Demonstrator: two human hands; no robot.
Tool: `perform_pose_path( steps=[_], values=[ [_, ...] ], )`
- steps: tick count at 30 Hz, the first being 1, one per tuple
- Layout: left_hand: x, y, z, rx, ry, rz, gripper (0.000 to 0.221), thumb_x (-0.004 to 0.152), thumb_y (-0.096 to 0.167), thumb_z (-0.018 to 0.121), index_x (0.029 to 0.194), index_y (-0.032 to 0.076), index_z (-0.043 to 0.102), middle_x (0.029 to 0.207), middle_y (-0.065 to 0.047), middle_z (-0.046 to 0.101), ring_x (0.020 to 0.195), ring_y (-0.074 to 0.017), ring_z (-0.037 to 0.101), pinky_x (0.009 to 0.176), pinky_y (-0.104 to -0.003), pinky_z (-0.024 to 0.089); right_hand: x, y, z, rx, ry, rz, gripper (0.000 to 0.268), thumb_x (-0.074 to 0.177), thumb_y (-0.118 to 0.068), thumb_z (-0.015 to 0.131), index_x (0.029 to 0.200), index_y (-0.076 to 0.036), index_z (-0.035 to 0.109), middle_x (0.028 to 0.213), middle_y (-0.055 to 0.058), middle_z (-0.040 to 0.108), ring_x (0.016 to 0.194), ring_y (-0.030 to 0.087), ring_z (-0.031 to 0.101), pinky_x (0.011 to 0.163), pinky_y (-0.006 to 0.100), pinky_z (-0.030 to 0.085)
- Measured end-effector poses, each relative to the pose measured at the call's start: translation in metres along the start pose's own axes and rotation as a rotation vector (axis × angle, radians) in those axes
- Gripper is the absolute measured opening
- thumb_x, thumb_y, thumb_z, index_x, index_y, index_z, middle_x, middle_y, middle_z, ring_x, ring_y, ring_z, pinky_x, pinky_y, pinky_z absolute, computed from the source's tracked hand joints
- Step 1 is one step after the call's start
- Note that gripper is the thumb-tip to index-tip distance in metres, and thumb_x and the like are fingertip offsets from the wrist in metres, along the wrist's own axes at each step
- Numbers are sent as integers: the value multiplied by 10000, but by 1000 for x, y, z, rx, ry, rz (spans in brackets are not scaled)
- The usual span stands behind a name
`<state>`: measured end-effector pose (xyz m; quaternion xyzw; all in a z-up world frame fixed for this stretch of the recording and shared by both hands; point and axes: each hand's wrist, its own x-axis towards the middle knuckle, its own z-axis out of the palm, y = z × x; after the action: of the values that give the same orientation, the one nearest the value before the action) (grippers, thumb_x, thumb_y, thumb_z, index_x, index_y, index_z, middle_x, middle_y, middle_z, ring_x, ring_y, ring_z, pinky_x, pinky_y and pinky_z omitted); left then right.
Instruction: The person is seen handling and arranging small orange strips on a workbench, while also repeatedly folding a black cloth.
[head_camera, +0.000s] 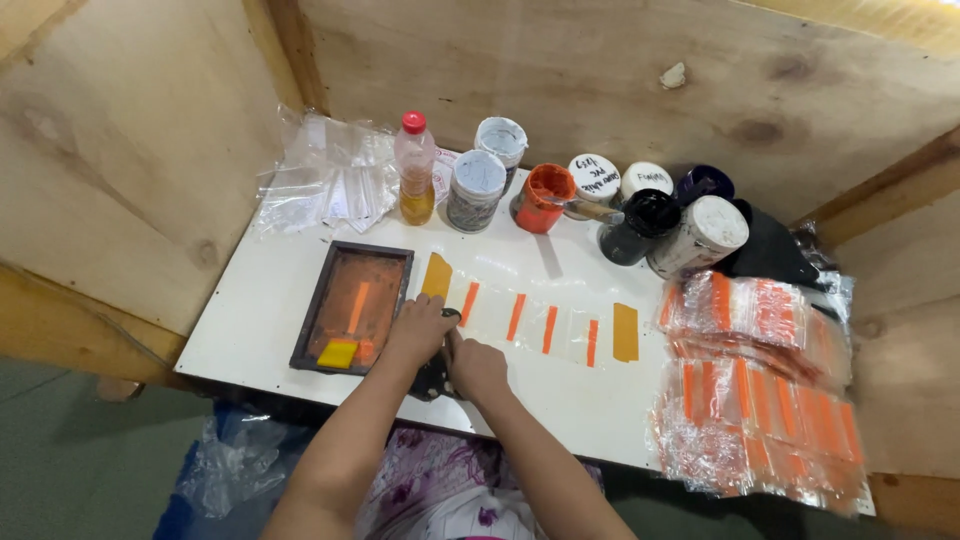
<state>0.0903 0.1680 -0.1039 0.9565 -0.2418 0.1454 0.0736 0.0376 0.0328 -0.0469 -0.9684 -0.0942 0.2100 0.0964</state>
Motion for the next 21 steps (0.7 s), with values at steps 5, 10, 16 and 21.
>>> perform_pose_path(
  steps=[5,10,16,21],
  values=[
    [4,-2,-5,41,-162,55,327,945,121,535,972,318,794,884,-78,578,870,-309,600,742,-425,492,-11,-12,-24,19,-9,-11,573,1036,-396,359,1505,-85,470,902,202,729,874,412,740,724,531,578],
    [9,0,-11,57,-249,57,336,955,123,529,1036,327,784,917,-66,574,903,-298,589,763,-425,490,-11,-9,-26,18,-20,-33,565,1035,-389,372,1486,-70,489,876,207,731,856,418,742,712,544,582],
    [1,-5,15,74,-149,57,311,937,139,541,1013,317,784,891,-61,551,848,-285,564,707,-414,475,-10,-8,-22,10,-49,-41,576,1035,-395,361,1502,-74,465,903,209,732,882,423,740,738,552,580],
    [-5,-13,8,-72,-49,7,269,933,136,579,1043,278,779,912,-72,545,851,-307,584,697,-414,491,-18,-7,-26,-6,-58,-49,599,1040,-397,335,1558,-101,380,932,212,733,911,436,734,762,577,576]
  ],
)
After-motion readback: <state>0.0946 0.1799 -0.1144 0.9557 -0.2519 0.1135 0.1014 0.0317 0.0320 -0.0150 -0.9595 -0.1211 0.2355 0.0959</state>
